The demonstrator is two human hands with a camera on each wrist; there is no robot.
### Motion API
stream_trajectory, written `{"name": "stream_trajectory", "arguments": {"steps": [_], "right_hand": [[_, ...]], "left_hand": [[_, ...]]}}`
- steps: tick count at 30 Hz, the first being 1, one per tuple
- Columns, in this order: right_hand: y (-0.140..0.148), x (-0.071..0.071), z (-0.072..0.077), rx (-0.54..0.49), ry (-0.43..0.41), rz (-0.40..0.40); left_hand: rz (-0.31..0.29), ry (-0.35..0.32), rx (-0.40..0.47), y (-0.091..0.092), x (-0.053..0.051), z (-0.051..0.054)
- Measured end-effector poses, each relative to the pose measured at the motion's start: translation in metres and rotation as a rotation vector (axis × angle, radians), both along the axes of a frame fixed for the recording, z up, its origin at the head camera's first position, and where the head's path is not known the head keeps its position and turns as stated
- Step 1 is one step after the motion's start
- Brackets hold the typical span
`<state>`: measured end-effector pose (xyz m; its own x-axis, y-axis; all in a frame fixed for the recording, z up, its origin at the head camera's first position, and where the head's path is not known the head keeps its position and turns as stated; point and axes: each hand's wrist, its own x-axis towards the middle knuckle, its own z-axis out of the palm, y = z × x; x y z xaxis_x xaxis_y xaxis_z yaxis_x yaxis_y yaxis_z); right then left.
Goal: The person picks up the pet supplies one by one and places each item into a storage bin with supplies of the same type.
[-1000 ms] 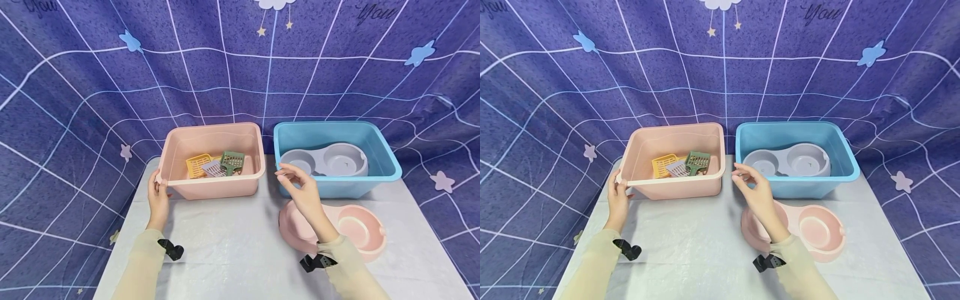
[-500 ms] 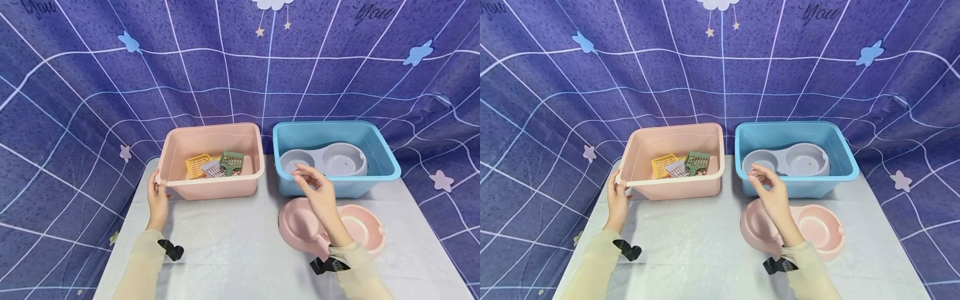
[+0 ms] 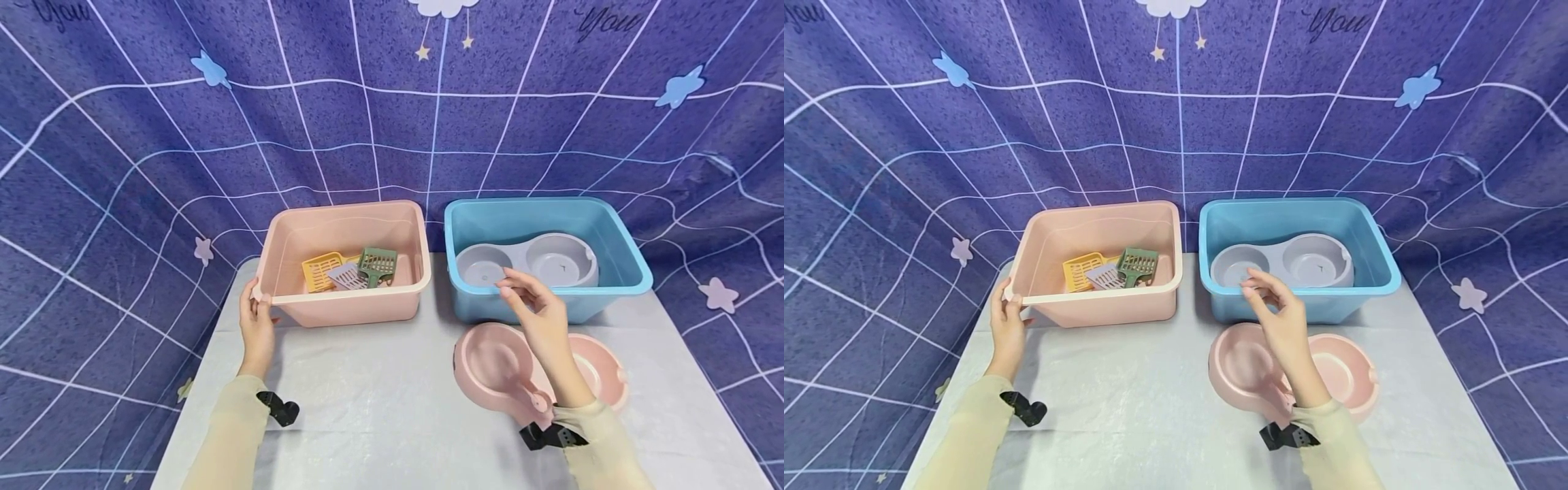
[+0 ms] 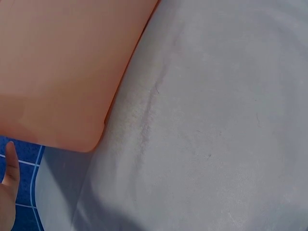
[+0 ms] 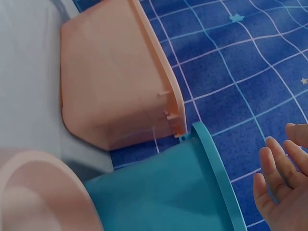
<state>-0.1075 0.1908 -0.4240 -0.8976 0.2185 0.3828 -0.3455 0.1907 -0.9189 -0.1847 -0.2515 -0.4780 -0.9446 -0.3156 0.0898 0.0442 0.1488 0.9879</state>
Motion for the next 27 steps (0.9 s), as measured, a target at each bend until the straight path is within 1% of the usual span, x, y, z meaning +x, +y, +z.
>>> {"name": "stream_trajectory", "arguments": {"steps": [4,7,9,14,16,18,20,22,27], "right_hand": [[0.006,0.001,0.001,-0.016,-0.008,-0.015],[0.011,0.001,0.001,-0.025,-0.006,-0.034],[0.014,0.001,0.002,-0.037,-0.004,-0.05],[0.022,0.001,0.003,-0.085,0.003,-0.101],[0.026,0.001,0.003,-0.104,0.008,-0.115],[0.03,0.001,0.003,-0.117,0.014,-0.121],[0.034,0.001,0.002,-0.134,0.019,-0.118],[0.038,0.002,0.002,-0.135,0.017,-0.12],[0.048,0.004,0.002,-0.093,-0.002,-0.157]], "left_hand": [[0.008,0.001,-0.011,0.001,0.001,0.002],[0.012,0.006,-0.005,0.001,0.0,0.0],[0.016,0.009,0.006,-0.002,-0.003,-0.005],[0.034,0.013,0.007,-0.01,-0.013,-0.024],[0.038,0.017,-0.003,-0.01,-0.014,-0.028],[0.036,0.019,-0.01,-0.01,-0.015,-0.03],[0.034,0.02,-0.006,-0.01,-0.014,-0.029],[0.029,0.018,0.004,-0.009,-0.013,-0.025],[0.015,0.022,0.016,-0.001,-0.004,-0.006]]}}
